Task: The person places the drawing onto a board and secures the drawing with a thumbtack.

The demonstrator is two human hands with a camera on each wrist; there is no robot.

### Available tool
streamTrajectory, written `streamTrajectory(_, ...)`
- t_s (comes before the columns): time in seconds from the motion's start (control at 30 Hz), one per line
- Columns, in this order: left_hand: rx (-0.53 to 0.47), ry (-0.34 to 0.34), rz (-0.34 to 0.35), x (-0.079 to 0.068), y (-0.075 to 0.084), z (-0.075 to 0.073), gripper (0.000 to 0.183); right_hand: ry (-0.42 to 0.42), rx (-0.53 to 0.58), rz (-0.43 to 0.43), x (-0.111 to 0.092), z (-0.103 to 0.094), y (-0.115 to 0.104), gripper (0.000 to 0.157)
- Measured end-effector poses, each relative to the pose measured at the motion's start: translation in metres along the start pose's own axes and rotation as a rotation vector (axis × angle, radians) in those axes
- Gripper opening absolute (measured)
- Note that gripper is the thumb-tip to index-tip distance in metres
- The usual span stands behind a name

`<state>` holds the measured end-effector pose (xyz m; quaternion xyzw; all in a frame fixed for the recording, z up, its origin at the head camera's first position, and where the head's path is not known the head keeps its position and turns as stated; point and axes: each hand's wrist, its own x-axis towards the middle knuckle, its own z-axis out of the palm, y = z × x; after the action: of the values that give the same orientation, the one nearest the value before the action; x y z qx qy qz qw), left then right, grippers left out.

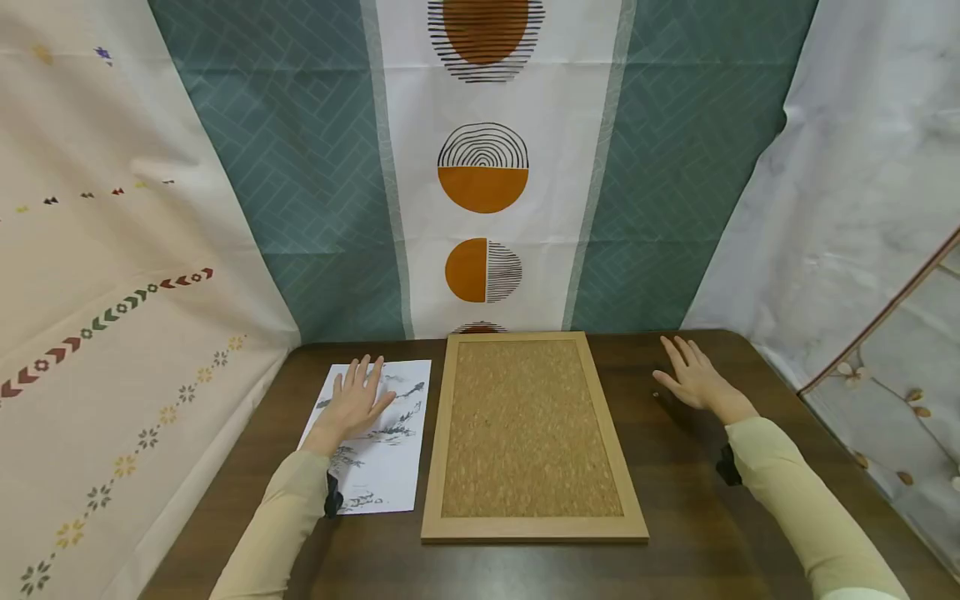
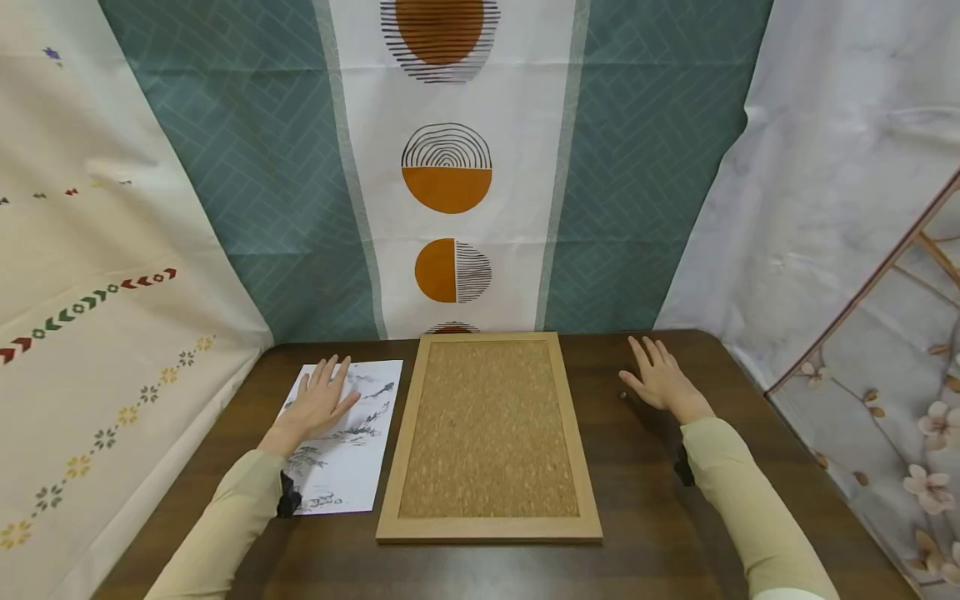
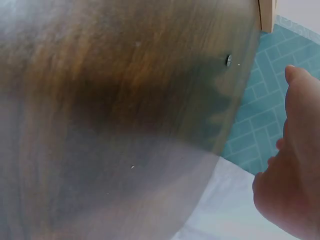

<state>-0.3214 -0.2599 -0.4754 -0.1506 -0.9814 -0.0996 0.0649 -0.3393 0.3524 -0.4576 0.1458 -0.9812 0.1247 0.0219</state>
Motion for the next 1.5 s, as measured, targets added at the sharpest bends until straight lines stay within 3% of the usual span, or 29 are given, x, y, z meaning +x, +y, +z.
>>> streamTrajectory(0.2,0.006,0.041,0.034,0.001,-0.001,0.000,0.069,0.042,0.174,-0.018,0.002,0.006,0.004,0.071)
streamTrajectory(0.33,-0.014,0.105,0.048,0.001,-0.002,-0.001,0.063,0.053,0.321,-0.040,0.006,0.006,-0.002,0.072)
streamTrajectory(0.47,-0.048,0.147,0.058,0.001,-0.001,-0.003,0.058,0.054,0.373,-0.057,0.010,0.005,-0.008,0.072)
streamTrajectory(0.67,-0.130,0.126,0.015,-0.003,-0.001,-0.002,0.052,0.084,0.406,-0.061,0.013,0.010,-0.013,0.067)
streamTrajectory(0.8,-0.155,0.125,-0.012,-0.006,-0.002,0.001,0.048,0.119,0.460,-0.005,0.012,0.012,-0.012,0.063)
streamTrajectory(0.93,-0.180,0.120,-0.033,-0.005,-0.004,0.003,0.045,0.182,0.529,0.060,0.008,0.013,-0.010,0.054)
streamTrajectory(1.1,-0.266,0.095,-0.094,-0.005,-0.008,0.001,0.042,0.246,0.685,0.051,0.007,0.012,-0.007,0.045)
streamTrajectory(1.27,-0.289,0.110,-0.138,-0.011,-0.013,-0.003,0.040,0.223,0.773,0.052,0.003,0.015,-0.004,0.041)
streamTrajectory(1.5,-0.300,0.116,-0.218,-0.019,-0.025,-0.001,0.037,0.136,0.706,0.093,-0.001,0.018,0.002,0.035)
